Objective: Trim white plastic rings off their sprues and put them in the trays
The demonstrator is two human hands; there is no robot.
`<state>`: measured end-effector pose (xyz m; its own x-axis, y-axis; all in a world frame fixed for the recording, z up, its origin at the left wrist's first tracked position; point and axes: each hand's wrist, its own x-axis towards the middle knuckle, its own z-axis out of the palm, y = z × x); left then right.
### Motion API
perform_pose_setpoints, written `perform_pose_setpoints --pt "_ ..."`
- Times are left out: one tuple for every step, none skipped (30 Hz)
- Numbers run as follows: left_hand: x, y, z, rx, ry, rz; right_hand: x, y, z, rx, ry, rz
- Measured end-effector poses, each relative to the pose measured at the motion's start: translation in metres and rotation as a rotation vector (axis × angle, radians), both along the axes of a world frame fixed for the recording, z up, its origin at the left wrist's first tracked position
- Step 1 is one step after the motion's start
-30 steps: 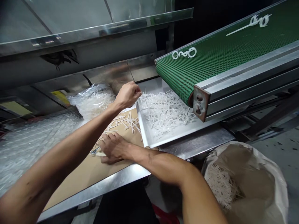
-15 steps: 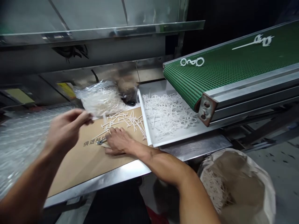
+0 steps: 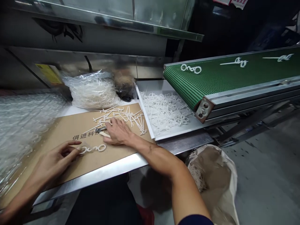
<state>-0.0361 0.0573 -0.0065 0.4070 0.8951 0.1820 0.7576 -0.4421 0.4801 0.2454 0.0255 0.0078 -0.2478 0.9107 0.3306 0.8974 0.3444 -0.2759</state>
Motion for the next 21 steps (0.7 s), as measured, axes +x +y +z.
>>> perform_pose_setpoints --pt "0.001 0.001 0.000 -0.011 0.016 -0.013 0.001 0.000 0.001 -0.003 0.032 -0.009" --pt "0.001 0.000 0.000 -0.003 0.038 -0.031 0.002 0.001 0.001 -0.008 0.074 -0.017" --pt "0.003 -0.002 0.001 0.008 0.056 -0.055 0.003 0.001 0.002 -0.014 0.127 -0.024" --pt "0.004 -0.006 0.003 0.020 0.069 -0.088 0.004 0.000 0.002 -0.021 0.192 -0.029" --pt "0.006 -0.010 0.004 0.020 0.075 -0.131 0.005 0.000 0.002 -0.029 0.267 -0.033" --pt "0.008 -0.014 0.006 0.010 0.077 -0.166 0.006 0.000 0.002 -0.040 0.354 -0.037" --pt "0.010 -0.017 0.007 -0.003 0.080 -0.195 0.007 0.000 0.002 -0.052 0.449 -0.041" --pt "0.011 -0.020 0.008 -0.010 0.077 -0.209 0.008 0.002 0.002 -0.068 0.553 -0.048" --pt "0.012 -0.021 0.008 -0.021 0.073 -0.216 0.008 0.004 0.002 -0.091 0.660 -0.055" --pt "0.013 -0.021 0.008 -0.036 0.065 -0.212 0.008 0.006 0.002 -0.126 0.766 -0.048" --pt "0.013 -0.021 0.007 -0.049 0.051 -0.200 0.007 0.008 0.002 -0.171 0.870 -0.026" --pt "0.013 -0.022 0.007 -0.059 0.029 -0.190 0.005 0.008 0.003 -0.219 0.970 -0.003" --pt "0.012 -0.022 0.006 -0.063 -0.004 -0.180 0.003 0.007 0.004 -0.266 1.061 0.024" --pt "0.012 -0.023 0.006 -0.061 -0.050 -0.173 0.001 0.005 0.006 -0.311 1.143 0.051" --pt "0.011 -0.025 0.005 -0.051 -0.108 -0.164 -0.002 0.002 0.008 -0.349 1.217 0.075" --pt "0.010 -0.027 0.005 -0.031 -0.174 -0.149 -0.005 -0.002 0.011 -0.382 1.281 0.098" --pt "0.010 -0.029 0.004 -0.006 -0.241 -0.125 -0.008 -0.006 0.014 -0.409 1.336 0.117" --pt "0.009 -0.031 0.004 0.022 -0.308 -0.094 -0.010 -0.010 0.017 -0.432 1.381 0.133" --pt "0.008 -0.032 0.003 0.055 -0.372 -0.055 -0.012 -0.014 0.020 -0.457 1.421 0.148" --pt "0.008 -0.034 0.002 0.089 -0.430 -0.016 -0.014 -0.018 0.023 -0.483 1.456 0.163" --pt "0.007 -0.036 0.002 0.123 -0.483 0.020 -0.016 -0.022 0.026 -0.512 1.487 0.177"
